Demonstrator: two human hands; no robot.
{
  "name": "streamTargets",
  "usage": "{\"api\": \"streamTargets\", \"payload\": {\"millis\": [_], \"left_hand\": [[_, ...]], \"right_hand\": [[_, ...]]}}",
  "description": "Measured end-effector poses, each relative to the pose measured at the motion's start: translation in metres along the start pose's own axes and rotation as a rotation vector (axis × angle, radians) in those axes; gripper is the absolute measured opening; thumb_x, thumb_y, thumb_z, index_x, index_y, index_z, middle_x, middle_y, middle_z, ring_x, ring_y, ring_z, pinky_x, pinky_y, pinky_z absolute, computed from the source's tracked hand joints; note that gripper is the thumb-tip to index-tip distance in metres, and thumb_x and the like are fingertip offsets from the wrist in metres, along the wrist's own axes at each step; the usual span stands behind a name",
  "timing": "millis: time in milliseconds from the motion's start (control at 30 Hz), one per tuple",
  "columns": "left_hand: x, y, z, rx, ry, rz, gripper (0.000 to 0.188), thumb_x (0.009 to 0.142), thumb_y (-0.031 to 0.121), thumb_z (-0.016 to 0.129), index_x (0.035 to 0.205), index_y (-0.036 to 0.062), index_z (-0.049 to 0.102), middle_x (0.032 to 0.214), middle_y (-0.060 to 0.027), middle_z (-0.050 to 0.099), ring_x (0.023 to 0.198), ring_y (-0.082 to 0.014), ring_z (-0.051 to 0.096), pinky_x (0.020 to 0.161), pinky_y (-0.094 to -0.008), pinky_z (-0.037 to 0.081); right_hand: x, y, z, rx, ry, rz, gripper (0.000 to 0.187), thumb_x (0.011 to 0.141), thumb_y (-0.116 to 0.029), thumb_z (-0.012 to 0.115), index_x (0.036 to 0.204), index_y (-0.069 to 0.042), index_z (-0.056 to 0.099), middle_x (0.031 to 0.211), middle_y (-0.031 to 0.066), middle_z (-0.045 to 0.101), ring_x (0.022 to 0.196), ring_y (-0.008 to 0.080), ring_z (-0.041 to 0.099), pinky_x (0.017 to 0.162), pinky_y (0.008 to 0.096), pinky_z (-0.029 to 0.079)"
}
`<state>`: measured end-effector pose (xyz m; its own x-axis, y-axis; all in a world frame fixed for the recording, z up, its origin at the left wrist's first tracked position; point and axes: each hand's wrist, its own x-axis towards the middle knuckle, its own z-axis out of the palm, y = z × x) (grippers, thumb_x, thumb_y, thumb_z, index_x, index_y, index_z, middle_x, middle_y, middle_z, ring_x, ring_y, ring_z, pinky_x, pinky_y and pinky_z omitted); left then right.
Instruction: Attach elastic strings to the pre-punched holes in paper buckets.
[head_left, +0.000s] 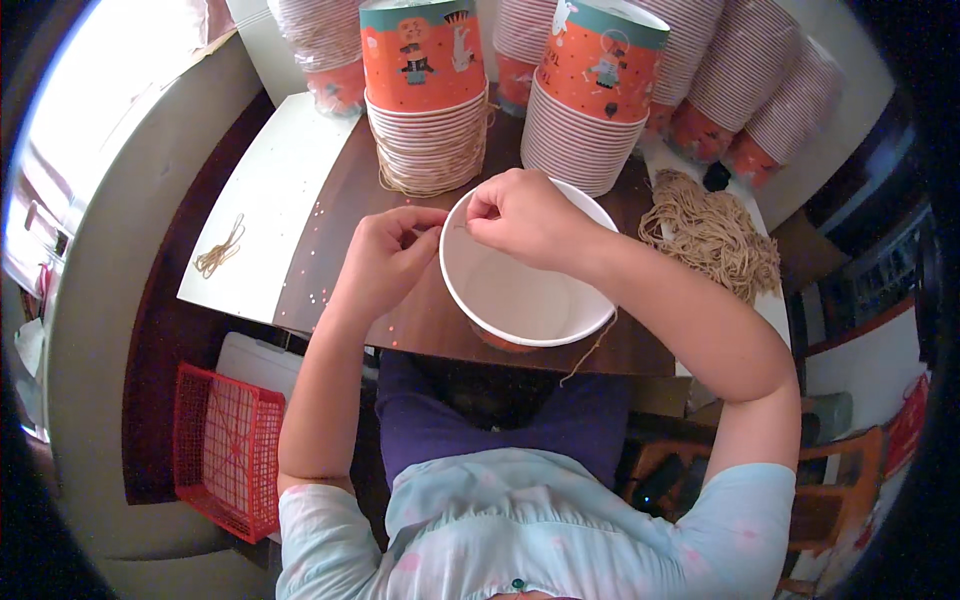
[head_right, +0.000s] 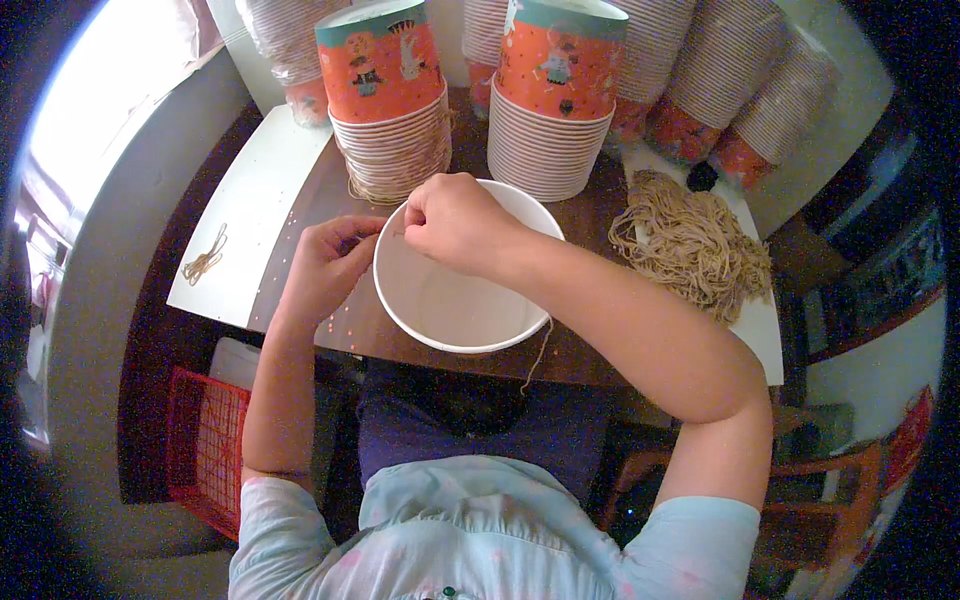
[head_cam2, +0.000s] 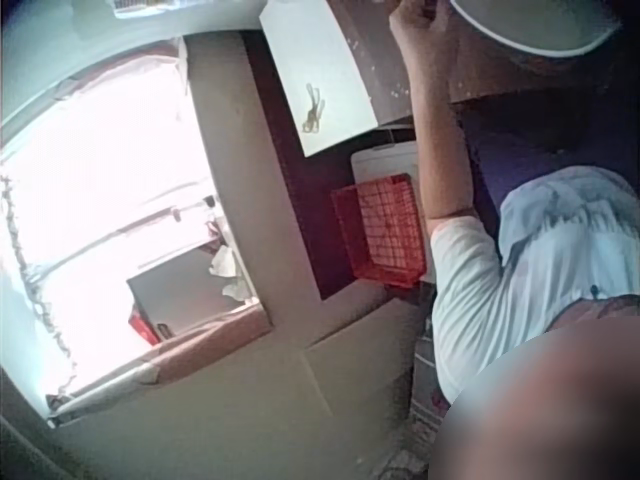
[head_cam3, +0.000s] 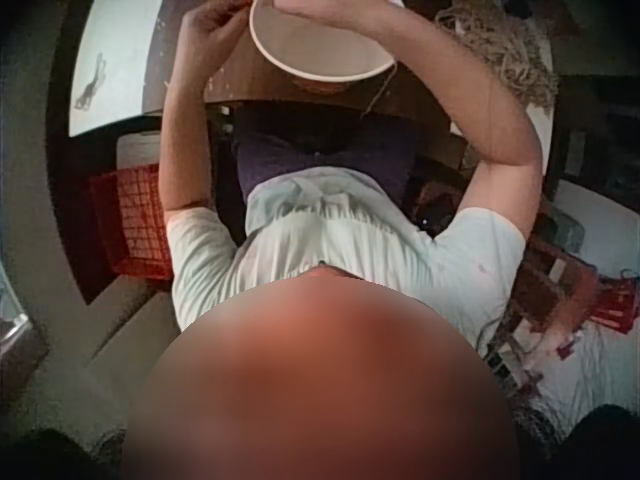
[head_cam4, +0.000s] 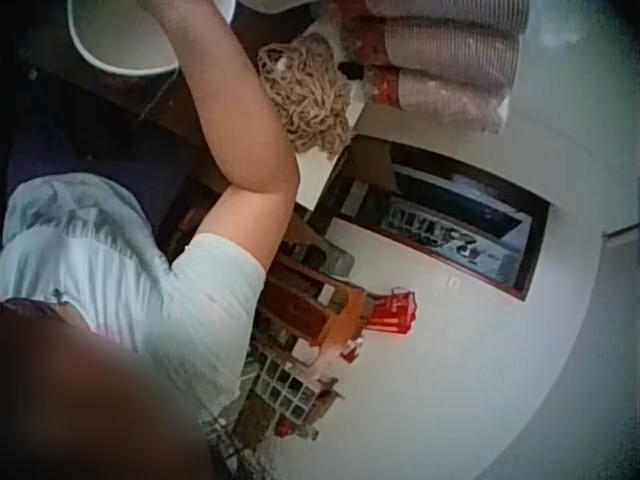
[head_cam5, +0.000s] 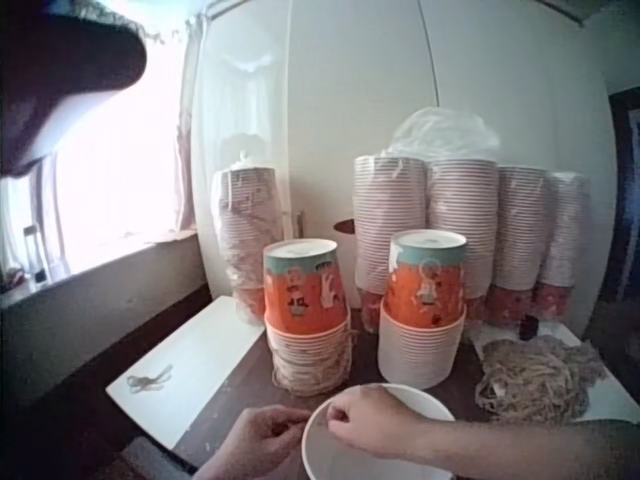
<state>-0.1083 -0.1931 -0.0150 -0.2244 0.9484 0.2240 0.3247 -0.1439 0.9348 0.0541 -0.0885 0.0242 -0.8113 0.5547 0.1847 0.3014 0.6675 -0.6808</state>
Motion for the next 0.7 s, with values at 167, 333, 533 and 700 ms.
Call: {"api": "streamTargets", "payload": {"millis": [167, 333, 533, 700], "left_hand": [[0.0, 0.004, 0.0, -0.018, -0.05, -0.021, 0.021, 0.086, 0.005, 0.06, 0.104, -0.005, 0.065, 0.083, -0.0028, 0.066, 0.072, -0.0049, 0.056, 0.063, -0.0202, 0.046], [-0.002, 0.008, -0.001, -0.042, -0.091, -0.036, 0.021, 0.084, 0.005, 0.06, 0.102, -0.0049, 0.065, 0.076, -0.0063, 0.067, 0.066, -0.0061, 0.055, 0.061, -0.023, 0.046], [-0.017, 0.031, 0.011, 0.399, -0.052, 0.034, 0.017, 0.088, 0.01, 0.058, 0.09, -0.0051, 0.065, 0.072, -0.0024, 0.064, 0.066, -0.0076, 0.058, 0.06, -0.0232, 0.047], [-0.03, 0.021, 0.021, -0.555, -0.146, -0.445, 0.015, 0.086, 0.009, 0.054, 0.089, -0.0032, 0.061, 0.084, -0.0161, 0.067, 0.075, -0.0223, 0.067, 0.068, -0.0301, 0.052]], "right_hand": [[0.002, -0.001, 0.002, -0.039, -0.014, 0.036, 0.014, 0.075, -0.011, 0.063, 0.081, 0.0, 0.069, 0.068, 0.0126, 0.065, 0.06, 0.0176, 0.061, 0.057, 0.0319, 0.048], [0.001, -0.008, 0.001, -0.034, -0.03, 0.024, 0.014, 0.076, -0.011, 0.064, 0.082, 0.0, 0.069, 0.068, 0.0121, 0.065, 0.061, 0.0176, 0.061, 0.058, 0.0321, 0.048], [-0.005, -0.01, -0.006, -0.03, -0.112, -0.005, 0.014, 0.077, -0.012, 0.064, 0.083, -0.001, 0.069, 0.07, 0.0108, 0.065, 0.065, 0.0154, 0.062, 0.061, 0.0308, 0.048], [-0.026, -0.027, -0.039, -0.063, -0.2, 0.107, 0.026, 0.079, -0.015, 0.063, 0.1, 0.002, 0.063, 0.08, 0.008, 0.065, 0.072, 0.0139, 0.061, 0.066, 0.0296, 0.049]]}}
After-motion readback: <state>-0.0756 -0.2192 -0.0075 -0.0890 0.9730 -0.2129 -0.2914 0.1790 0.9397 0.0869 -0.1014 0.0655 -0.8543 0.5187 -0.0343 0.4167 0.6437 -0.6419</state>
